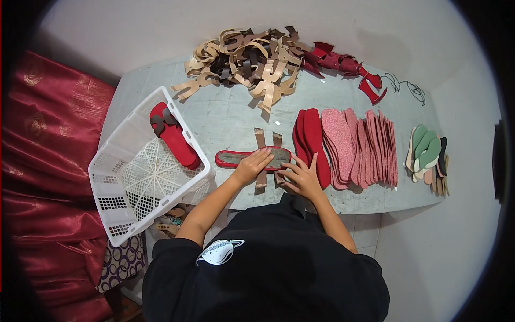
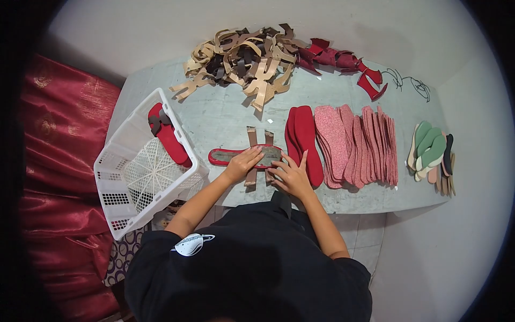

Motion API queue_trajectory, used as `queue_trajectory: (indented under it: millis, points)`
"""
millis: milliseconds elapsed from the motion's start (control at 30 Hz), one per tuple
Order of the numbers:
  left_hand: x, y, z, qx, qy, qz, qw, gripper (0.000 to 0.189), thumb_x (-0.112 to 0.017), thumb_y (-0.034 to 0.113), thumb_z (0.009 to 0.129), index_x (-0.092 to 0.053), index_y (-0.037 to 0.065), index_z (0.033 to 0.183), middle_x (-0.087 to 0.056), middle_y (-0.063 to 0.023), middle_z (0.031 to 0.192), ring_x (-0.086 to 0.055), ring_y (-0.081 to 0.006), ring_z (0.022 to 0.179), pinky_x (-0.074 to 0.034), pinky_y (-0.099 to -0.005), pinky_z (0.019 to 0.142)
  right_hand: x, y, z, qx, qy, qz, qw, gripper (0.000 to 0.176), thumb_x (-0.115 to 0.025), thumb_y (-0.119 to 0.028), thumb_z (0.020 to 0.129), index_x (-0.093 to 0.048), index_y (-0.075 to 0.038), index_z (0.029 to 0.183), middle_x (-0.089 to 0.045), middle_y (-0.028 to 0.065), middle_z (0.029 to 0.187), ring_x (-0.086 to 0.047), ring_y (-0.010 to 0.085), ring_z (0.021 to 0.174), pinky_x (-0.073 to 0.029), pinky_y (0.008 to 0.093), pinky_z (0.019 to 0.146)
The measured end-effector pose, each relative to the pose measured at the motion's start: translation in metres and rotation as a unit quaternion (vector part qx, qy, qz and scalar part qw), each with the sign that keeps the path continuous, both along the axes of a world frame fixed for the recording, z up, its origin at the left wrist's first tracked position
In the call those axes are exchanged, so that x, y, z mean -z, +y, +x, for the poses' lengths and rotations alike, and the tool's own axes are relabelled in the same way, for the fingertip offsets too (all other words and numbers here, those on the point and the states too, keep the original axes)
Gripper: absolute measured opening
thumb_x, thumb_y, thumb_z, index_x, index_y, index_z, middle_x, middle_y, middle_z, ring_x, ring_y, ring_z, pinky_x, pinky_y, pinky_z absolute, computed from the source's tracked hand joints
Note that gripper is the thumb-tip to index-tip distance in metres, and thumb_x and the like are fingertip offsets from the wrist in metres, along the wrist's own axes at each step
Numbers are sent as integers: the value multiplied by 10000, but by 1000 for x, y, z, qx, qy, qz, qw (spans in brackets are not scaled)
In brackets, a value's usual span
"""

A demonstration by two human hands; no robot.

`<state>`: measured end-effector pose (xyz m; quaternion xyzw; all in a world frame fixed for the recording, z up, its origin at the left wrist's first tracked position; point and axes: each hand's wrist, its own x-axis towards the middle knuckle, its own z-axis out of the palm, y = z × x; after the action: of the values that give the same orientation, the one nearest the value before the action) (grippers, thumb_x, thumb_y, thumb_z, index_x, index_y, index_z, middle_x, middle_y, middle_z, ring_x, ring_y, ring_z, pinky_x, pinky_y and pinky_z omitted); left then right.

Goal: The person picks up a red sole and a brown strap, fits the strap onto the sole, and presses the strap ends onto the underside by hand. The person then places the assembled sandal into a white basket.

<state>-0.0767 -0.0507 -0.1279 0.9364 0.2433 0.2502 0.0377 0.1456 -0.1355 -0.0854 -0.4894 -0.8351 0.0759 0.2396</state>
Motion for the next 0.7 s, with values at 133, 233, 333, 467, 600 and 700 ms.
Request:
queue_trajectory:
  millis: [133,233,333,467,600,700]
  points:
    - [-2,-1,1,-2,-7,-6,1000,433,-514,61,757,-528,32,1189,-502,-152,1260,-500,-261,1158,-419,-372,961,-3,-1,-4,-8,7,9,1000,270,-701,-259,684,-656,-214,947,-566,-58,1105,-419,233,1207,7,720,979]
    - [0,-2,1,-5,-9,-3,1000,433,-512,65,756,-526,29,1188,-505,-153,1256,-504,-264,1153,-417,-372,963,7,0,-3,-15,24,24,999,214,-718,-184,665,-660,-202,870,-586,-70,1069,-439,233,1190,6,725,978]
    - [3,-1,1,-5,-4,6,1000,434,-512,67,755,-522,21,1187,-509,-155,1250,-506,-267,1150,-417,-372,964,12,0,-6,-20,43,23,999,158,-710,-144,669,-658,-176,814,-611,-73,985,-470,213,1159,-11,702,1004]
    - [3,-1,1,-3,8,21,1000,433,-516,70,753,-521,10,1182,-514,-156,1242,-509,-270,1146,-418,-371,963,11,-2,-6,-27,26,19,999,83,-675,-189,718,-667,-171,799,-618,-66,895,-504,172,1115,-18,689,1016]
    - [3,-1,1,-4,4,23,1000,430,-518,70,752,-523,12,1179,-517,-152,1240,-511,-270,1144,-419,-371,962,19,-1,-6,-26,72,-7,997,89,-678,-166,719,-652,-156,803,-622,-51,835,-554,142,1037,-26,674,1025]
    - [5,-1,2,-8,1,29,1000,425,-520,67,753,-527,14,1175,-521,-149,1236,-513,-268,1141,-421,-368,961,17,1,-6,-21,93,-14,995,103,-678,-155,721,-644,-154,818,-620,-39,816,-567,140,1009,-28,669,1026]
